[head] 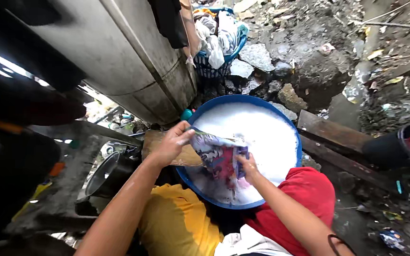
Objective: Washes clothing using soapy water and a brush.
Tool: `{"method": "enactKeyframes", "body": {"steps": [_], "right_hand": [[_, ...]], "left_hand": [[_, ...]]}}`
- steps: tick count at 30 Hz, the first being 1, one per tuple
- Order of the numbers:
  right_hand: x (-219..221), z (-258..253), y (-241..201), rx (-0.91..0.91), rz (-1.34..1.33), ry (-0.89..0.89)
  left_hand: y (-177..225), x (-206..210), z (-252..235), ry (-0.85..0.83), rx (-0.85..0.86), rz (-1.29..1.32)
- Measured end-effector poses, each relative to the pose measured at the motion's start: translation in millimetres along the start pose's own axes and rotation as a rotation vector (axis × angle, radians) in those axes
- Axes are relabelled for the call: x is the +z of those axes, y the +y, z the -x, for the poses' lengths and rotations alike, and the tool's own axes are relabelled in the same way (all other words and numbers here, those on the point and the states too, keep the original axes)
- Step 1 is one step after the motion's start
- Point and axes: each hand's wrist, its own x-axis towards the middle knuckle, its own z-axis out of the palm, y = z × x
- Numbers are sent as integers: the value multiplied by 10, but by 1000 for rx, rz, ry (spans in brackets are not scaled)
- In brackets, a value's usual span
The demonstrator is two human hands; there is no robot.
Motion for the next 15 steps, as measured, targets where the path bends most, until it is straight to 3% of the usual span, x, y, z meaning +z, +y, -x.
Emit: {"method": "enactKeyframes", "body": {"steps": [8, 10, 13, 15], "right_hand": [[-249, 333, -1058, -355, -403, -181], [-221, 312, -1214, -390, -463, -227], [-49, 217, -1316, -345, -422, -212], [28, 76, -1167, -281, -478, -190]], "left_hand": [[629, -290, 208, 287, 209, 388], [414, -279, 187, 279, 57, 303], [53, -133, 95, 85, -225, 34], [128, -97, 90, 81, -218, 143]]}}
